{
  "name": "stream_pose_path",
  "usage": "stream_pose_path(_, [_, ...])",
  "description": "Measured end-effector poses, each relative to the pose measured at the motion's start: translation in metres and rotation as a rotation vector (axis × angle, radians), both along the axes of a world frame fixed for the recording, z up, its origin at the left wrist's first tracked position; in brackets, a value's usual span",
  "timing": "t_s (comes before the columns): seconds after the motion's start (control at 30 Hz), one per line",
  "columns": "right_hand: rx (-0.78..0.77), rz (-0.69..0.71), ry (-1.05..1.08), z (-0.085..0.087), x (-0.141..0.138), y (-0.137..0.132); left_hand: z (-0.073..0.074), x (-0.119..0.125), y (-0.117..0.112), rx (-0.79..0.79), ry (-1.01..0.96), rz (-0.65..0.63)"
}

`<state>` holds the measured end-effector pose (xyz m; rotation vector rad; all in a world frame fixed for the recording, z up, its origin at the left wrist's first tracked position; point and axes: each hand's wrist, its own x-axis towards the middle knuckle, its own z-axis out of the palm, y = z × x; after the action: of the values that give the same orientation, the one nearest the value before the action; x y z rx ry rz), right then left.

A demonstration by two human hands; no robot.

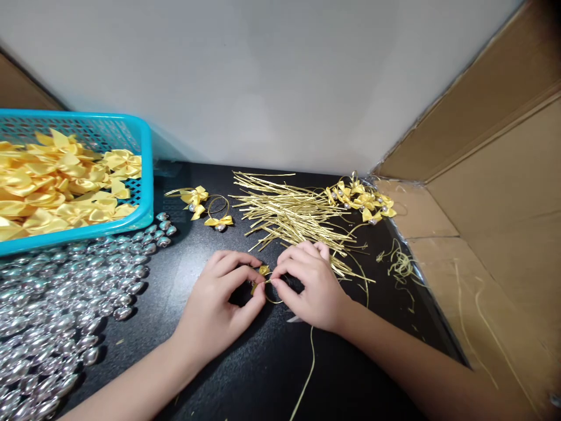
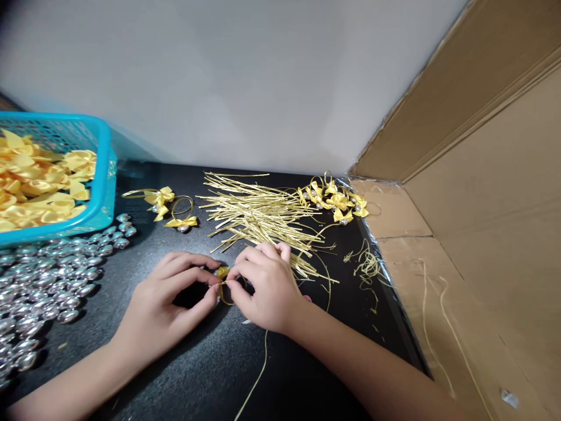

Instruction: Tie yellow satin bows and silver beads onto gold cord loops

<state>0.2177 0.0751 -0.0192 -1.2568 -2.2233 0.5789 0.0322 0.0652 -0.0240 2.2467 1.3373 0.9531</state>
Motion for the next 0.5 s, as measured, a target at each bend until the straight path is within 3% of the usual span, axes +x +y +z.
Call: stream_pose_path(0.5, [0.049,0.008,-0.005,-0.0001,-0.0008,-0.0015,0.0,0.001,-0.0004,0.047,0.073,-0.052])
